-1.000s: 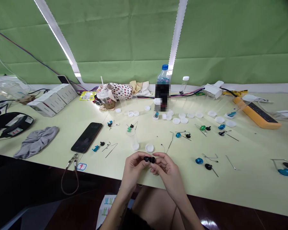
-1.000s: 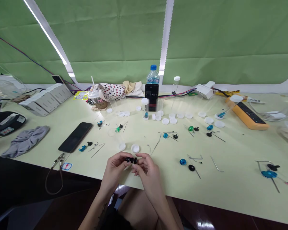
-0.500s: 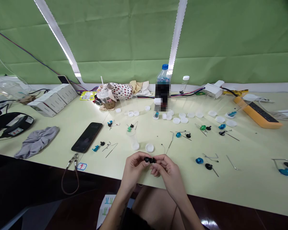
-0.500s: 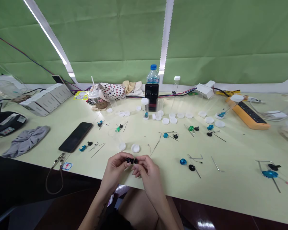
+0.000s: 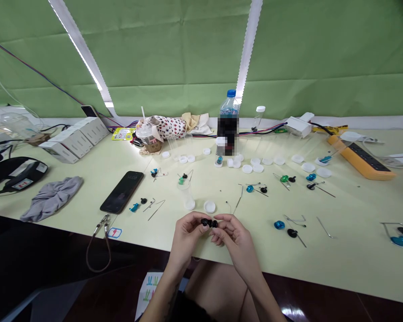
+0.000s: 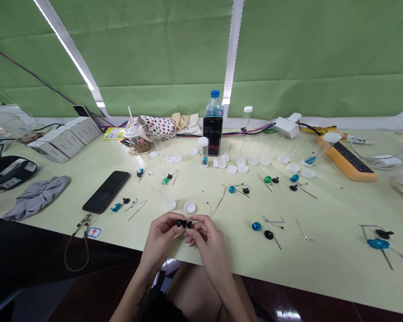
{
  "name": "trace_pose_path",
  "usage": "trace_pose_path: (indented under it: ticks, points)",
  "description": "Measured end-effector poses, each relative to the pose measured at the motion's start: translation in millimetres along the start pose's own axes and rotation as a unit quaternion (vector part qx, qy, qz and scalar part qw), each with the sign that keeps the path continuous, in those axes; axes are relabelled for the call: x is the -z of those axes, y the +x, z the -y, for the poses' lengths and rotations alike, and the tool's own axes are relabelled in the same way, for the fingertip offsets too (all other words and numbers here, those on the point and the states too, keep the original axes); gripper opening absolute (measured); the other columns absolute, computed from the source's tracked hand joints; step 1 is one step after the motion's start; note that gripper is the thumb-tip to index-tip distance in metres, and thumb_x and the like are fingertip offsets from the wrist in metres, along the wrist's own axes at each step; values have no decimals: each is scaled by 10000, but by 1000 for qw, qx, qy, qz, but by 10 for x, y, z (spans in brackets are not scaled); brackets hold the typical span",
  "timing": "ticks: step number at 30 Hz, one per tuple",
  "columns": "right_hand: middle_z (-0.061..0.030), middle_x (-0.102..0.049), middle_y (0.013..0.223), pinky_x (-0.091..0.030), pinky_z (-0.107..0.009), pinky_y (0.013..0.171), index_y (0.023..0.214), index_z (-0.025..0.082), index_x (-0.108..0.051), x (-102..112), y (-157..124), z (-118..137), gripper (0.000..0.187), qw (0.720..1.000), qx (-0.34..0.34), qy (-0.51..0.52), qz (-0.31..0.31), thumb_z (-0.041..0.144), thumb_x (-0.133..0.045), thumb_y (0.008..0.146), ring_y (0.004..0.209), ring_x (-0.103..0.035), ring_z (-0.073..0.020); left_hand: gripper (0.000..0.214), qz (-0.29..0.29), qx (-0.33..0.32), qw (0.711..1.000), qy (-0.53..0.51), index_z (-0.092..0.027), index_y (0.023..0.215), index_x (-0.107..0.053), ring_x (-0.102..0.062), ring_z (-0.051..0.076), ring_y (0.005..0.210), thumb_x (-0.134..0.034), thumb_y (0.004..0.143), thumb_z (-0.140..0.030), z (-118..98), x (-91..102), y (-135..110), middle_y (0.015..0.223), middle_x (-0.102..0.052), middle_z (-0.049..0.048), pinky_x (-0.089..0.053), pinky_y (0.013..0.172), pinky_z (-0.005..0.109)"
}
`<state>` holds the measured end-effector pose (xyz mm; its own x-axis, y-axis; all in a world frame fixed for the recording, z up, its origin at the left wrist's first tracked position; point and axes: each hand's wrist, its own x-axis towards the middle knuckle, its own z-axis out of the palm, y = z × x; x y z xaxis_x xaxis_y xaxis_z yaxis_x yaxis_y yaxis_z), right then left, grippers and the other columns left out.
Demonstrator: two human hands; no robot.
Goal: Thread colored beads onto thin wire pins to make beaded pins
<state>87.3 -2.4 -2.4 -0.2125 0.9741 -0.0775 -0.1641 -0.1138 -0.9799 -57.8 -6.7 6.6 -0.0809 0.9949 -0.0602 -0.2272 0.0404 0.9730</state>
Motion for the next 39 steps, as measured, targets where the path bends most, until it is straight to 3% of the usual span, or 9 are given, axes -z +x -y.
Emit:
trace_pose_path:
  ticks: [6,39]
  points:
    - [18,-630,728,-478,-252,608,950,209,-587,-2,2,-29,196,1000,-6,0,-3,342,-671,832,656,-610,-136,88,7,9,1000,1,-169,855,-733,-585,152,748,-707,771,-172,8,4,-1,791,-681,35,-456,702,248]
    - [3,-656,707,-460,-243,578,945,191,-614,6,-9,19,162,999,5,-31,17,336,-557,905,614,-587,-125,84,17,9,1000,1,-177,852,-737,-618,151,768,-732,769,-184,-19,6,-4,817,-720,36,-467,720,237]
